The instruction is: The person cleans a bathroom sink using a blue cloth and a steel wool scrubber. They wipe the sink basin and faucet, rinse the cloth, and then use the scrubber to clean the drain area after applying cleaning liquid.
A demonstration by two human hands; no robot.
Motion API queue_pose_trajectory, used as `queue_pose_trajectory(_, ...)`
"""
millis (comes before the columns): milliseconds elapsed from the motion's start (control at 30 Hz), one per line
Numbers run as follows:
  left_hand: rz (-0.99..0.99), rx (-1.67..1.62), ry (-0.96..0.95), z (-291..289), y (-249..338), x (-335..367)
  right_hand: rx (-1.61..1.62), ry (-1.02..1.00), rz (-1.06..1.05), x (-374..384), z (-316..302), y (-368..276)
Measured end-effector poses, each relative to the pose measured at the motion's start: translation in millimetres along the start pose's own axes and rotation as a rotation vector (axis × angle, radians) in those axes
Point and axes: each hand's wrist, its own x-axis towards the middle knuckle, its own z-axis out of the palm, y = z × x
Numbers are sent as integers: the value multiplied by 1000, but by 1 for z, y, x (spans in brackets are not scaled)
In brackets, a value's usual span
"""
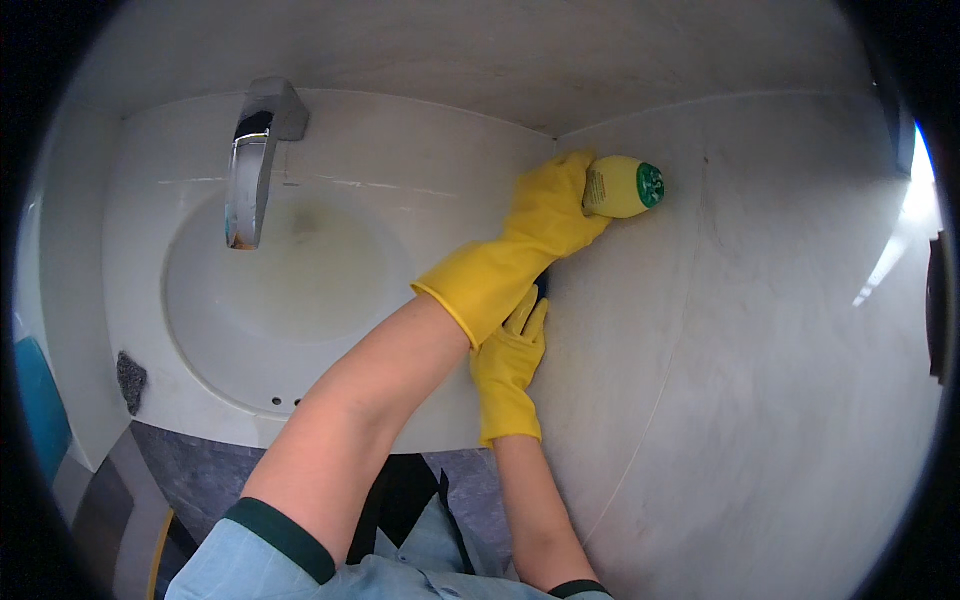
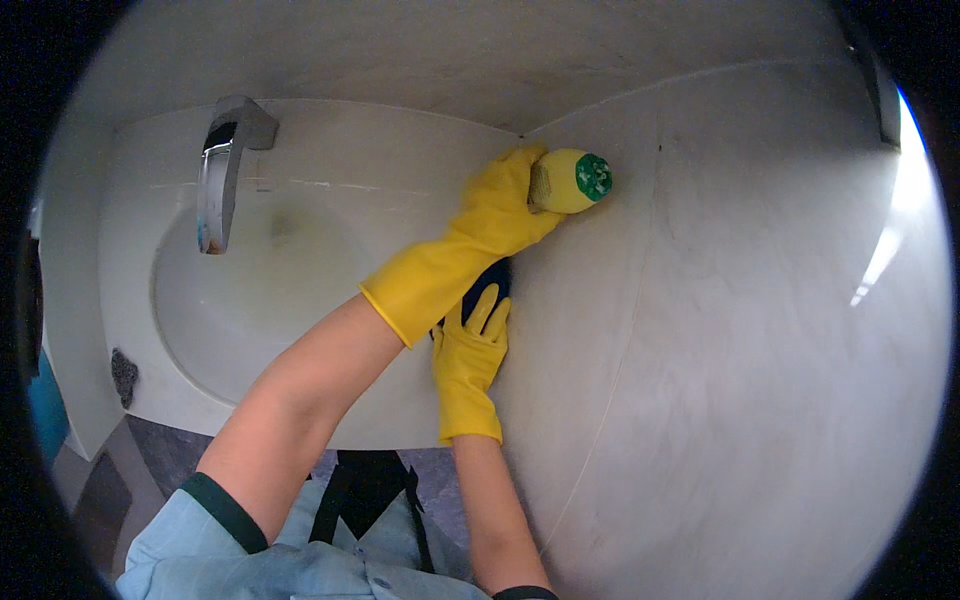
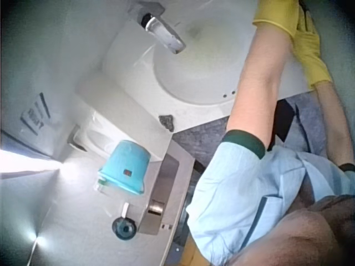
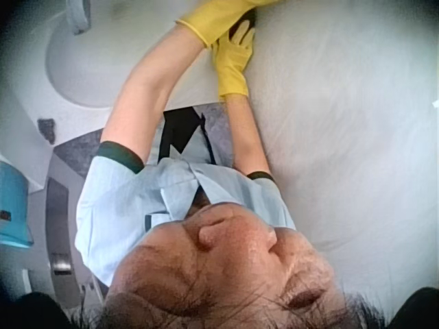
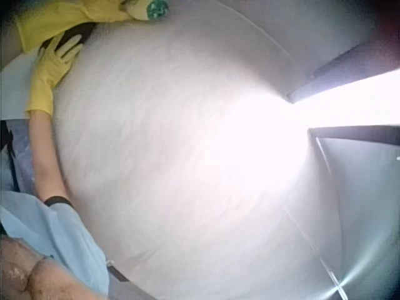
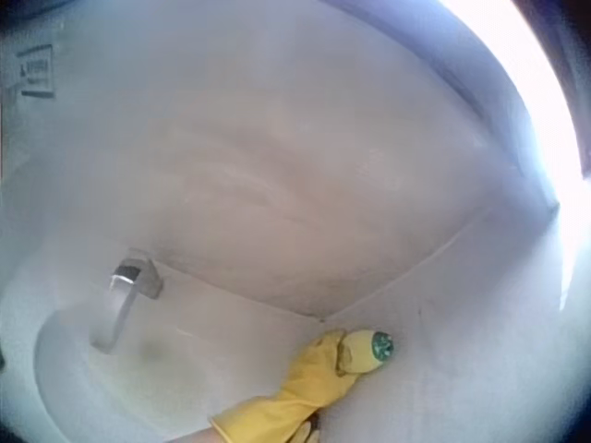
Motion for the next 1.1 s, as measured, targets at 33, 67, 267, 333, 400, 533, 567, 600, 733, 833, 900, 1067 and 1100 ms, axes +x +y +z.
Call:
queue_pose_trajectory(33, -25, -14, -44, -5, 2, 1, -20, -6, 37, 3, 5, 1)
queue_pose_trajectory(67, -11, -62, -16, -8, 2, 0, -41, -11, 72, 7, 9, 2)
queue_pose_trajectory(267, 19, -192, 60, -53, -4, -17, -61, -262, 213, 84, -19, -4)
queue_pose_trajectory(333, 123, -133, 120, -66, 6, -23, -130, -115, 126, 95, -23, 12)
queue_pose_trajectory(400, 50, -192, 171, -87, 8, -29, 1, 42, 62, 129, -58, 8)
queue_pose_trajectory(533, 28, -271, 271, -119, 15, -32, 35, 97, -63, 215, -109, 29)
queue_pose_trajectory(567, 43, -269, 297, -125, 15, -30, 144, 142, -116, 238, -115, 34)
queue_pose_trajectory(600, 49, -255, 295, -132, 14, -34, 183, 138, -171, 244, -115, 33)
queue_pose_trajectory(733, 64, -225, 315, -139, 6, -49, 66, -15, -355, 244, -124, 38)
queue_pose_trajectory(833, 78, -249, 346, -145, 1, -65, -65, -245, -336, 230, -134, 29)
queue_pose_trajectory(900, 57, -301, 332, -154, 3, -75, -118, -542, -116, 185, -120, 19)
queue_pose_trajectory(1067, 34, -338, 285, -172, 9, -89, -486, -1083, -669, 57, -117, 50)
queue_pose_trajectory(1100, 39, -339, 290, -175, 9, -93, -422, -1057, -721, 39, -126, 57)
